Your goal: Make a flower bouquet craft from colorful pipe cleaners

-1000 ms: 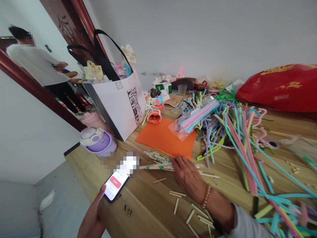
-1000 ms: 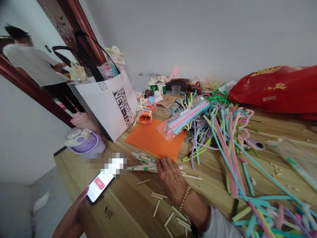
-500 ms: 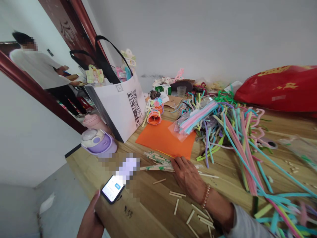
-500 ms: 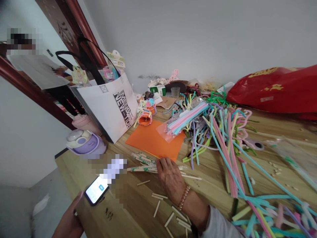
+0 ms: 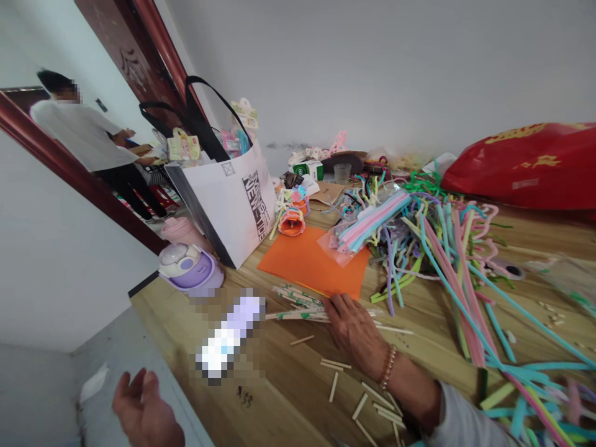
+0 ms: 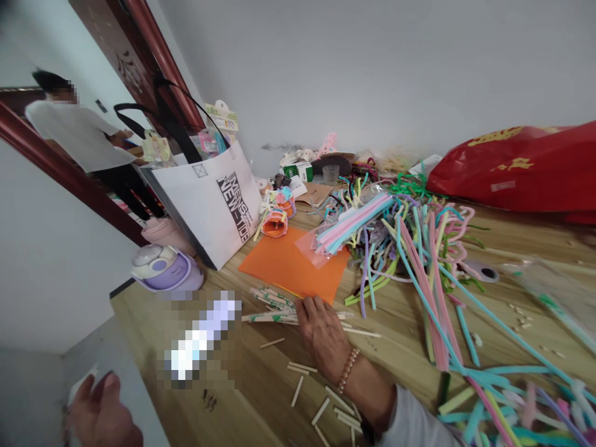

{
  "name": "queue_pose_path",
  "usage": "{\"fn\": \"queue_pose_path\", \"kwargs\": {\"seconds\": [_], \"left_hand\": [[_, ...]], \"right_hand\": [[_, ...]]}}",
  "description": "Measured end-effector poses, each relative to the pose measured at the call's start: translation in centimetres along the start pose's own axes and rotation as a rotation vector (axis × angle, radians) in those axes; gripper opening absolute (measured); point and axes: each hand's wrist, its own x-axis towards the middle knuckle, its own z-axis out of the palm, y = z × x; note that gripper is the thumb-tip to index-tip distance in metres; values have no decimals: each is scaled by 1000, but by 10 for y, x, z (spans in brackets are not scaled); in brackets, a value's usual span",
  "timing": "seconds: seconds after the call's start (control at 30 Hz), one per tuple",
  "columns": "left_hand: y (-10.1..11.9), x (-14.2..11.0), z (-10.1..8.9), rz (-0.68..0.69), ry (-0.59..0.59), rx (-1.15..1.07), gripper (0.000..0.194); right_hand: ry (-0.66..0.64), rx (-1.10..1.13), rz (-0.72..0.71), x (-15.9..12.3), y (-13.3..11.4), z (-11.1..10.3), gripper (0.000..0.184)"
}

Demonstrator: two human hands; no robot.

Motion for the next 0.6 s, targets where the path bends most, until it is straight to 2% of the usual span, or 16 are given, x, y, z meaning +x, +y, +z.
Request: {"fn": "queue_pose_path", "kwargs": {"seconds": [0.03,0.07,0.13,0.23,0.3,0.43,0.6], "left_hand": [[7,-7,5,80,52,-45,63],[13,-15,10,141,16,-60,67],[24,-30,19,290,17,-15,73],[31,-43,28,503,-82,63,83],[31,-45,31,594,-129,202,88],[24,-40,33,665,-208,482,91],[15,-33,31,696,-241,598,96]], "right_hand": [[-4,0,4,0,0,0,37],[-8,2,7,0,0,0,37],[-16,9,6,0,0,-1,38],[-15,10,2,0,0,-3,38],[-13,7,2,0,0,-3,38],[-22,4,8,1,-1,-4,38],[-18,1,13,1,-2,-7,36]]}}
